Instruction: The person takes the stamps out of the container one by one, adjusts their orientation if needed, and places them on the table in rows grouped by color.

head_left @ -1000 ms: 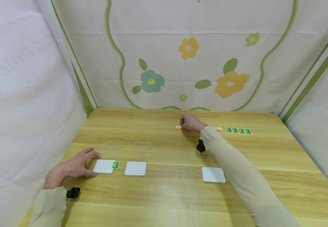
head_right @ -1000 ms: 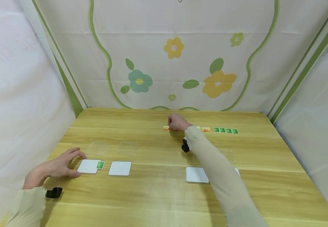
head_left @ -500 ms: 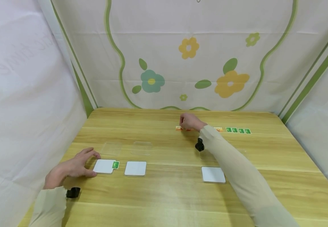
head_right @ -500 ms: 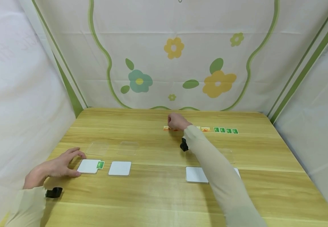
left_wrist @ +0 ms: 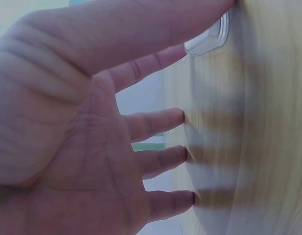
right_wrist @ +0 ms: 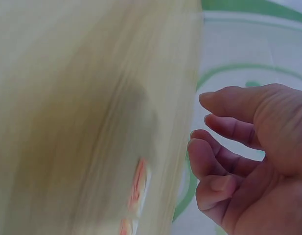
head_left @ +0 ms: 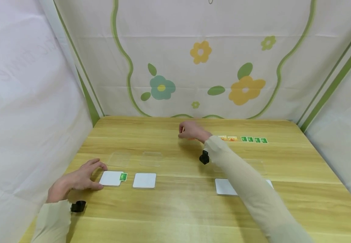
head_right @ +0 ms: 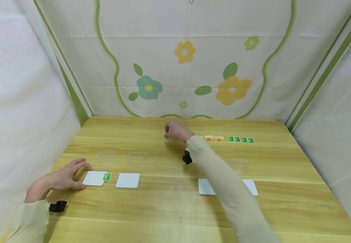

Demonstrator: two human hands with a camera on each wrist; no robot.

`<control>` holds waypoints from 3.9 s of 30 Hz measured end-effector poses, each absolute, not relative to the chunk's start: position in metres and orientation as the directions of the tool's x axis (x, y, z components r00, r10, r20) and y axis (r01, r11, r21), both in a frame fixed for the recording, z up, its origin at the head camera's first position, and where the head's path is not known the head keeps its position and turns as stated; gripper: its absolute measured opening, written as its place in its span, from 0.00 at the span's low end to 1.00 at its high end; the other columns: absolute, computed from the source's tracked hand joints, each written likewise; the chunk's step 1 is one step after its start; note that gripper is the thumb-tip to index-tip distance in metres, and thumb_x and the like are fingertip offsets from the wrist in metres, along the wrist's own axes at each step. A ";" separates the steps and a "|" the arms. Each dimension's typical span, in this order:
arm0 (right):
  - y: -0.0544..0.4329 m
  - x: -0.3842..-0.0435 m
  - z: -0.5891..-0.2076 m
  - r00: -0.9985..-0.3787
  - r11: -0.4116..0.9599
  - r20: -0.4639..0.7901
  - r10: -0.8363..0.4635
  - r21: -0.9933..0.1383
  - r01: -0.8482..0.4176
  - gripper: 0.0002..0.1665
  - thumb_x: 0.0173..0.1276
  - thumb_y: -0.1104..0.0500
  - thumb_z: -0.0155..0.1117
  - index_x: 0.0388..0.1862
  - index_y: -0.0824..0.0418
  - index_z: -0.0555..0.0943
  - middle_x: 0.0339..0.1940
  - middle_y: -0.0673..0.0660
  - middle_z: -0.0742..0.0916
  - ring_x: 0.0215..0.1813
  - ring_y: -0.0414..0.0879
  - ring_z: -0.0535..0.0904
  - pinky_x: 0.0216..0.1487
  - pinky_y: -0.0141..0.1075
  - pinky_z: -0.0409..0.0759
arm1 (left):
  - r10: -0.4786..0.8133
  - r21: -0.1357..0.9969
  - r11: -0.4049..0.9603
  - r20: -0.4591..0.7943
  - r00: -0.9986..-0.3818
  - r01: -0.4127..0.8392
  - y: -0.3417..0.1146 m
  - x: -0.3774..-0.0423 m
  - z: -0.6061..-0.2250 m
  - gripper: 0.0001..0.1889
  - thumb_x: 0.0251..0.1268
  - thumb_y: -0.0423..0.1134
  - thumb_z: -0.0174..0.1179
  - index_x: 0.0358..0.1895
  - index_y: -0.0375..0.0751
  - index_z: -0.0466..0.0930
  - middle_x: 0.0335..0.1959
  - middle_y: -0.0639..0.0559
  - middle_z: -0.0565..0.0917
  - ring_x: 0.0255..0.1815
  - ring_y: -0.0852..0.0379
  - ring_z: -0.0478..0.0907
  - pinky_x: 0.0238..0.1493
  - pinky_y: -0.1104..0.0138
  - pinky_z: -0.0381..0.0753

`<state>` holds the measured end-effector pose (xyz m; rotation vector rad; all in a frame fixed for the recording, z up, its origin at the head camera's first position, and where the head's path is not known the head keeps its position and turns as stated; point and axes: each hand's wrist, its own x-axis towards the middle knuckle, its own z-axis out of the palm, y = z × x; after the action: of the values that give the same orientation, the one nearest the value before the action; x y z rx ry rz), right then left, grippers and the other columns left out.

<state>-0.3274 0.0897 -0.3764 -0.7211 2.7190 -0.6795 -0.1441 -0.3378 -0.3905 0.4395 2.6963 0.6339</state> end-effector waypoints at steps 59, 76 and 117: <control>-0.032 -0.219 -0.388 -0.700 0.606 -0.094 -0.708 -0.591 -0.533 0.11 0.68 0.52 0.65 0.46 0.54 0.80 0.35 0.47 0.84 0.34 0.37 0.77 0.33 0.27 0.74 | 0.380 0.463 0.852 -0.224 -0.898 0.245 -0.341 -0.148 -0.396 0.27 0.50 0.48 0.75 0.51 0.49 0.71 0.69 0.21 0.55 0.66 0.17 0.53 0.54 0.27 0.59; -0.066 -0.199 -0.399 -0.650 0.611 -0.116 -0.751 -0.495 -0.618 0.11 0.69 0.52 0.63 0.48 0.53 0.79 0.26 0.44 0.80 0.27 0.35 0.73 0.27 0.25 0.69 | 0.378 0.469 0.849 -0.217 -0.900 0.244 -0.342 -0.146 -0.395 0.27 0.50 0.49 0.74 0.51 0.49 0.72 0.69 0.21 0.55 0.66 0.17 0.53 0.54 0.27 0.59; -0.100 -0.187 -0.411 -0.700 0.710 -0.150 -0.698 -0.272 -0.649 0.16 0.63 0.40 0.67 0.36 0.47 0.75 0.31 0.45 0.75 0.34 0.38 0.69 0.24 0.30 0.68 | 0.376 0.482 0.845 -0.229 -0.898 0.232 -0.340 -0.150 -0.395 0.26 0.51 0.50 0.73 0.50 0.50 0.72 0.70 0.21 0.54 0.68 0.18 0.50 0.55 0.26 0.57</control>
<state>-0.1868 -0.1003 -0.4109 -1.0729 2.6761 -0.2912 -0.1499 -0.3396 -0.3946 0.4588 2.7073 0.6504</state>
